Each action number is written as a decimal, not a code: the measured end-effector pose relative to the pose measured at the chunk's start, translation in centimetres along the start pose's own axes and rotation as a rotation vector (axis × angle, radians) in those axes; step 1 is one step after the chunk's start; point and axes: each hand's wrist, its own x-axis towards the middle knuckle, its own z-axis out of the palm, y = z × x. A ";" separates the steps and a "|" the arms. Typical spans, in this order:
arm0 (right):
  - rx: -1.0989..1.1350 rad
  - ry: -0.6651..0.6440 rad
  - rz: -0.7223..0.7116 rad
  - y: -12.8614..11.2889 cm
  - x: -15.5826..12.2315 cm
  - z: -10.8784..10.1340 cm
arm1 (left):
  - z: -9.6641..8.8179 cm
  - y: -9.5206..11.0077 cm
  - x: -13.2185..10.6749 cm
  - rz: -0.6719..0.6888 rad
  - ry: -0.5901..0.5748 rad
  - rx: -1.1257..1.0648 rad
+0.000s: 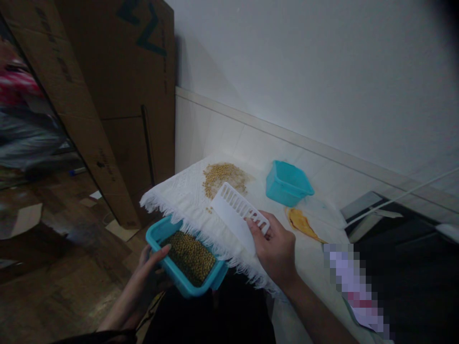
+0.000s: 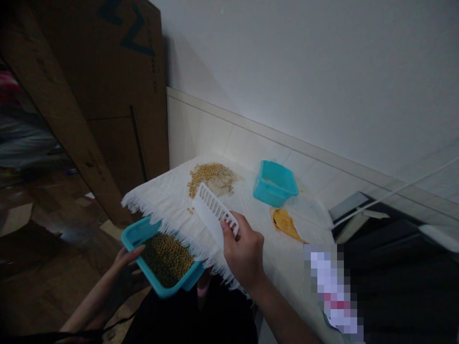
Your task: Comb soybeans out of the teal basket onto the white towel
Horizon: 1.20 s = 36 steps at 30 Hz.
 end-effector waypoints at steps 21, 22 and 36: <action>-0.035 0.001 -0.106 -1.0 -0.1 -0.4 | -1.6 0.3 1.3 0.083 -0.061 0.061; -0.049 0.015 -0.091 -0.6 0.0 -0.5 | -1.5 0.2 1.3 0.070 -0.051 0.068; -0.072 0.014 -0.081 0.1 0.1 -0.2 | -0.8 0.3 0.5 0.042 -0.026 0.045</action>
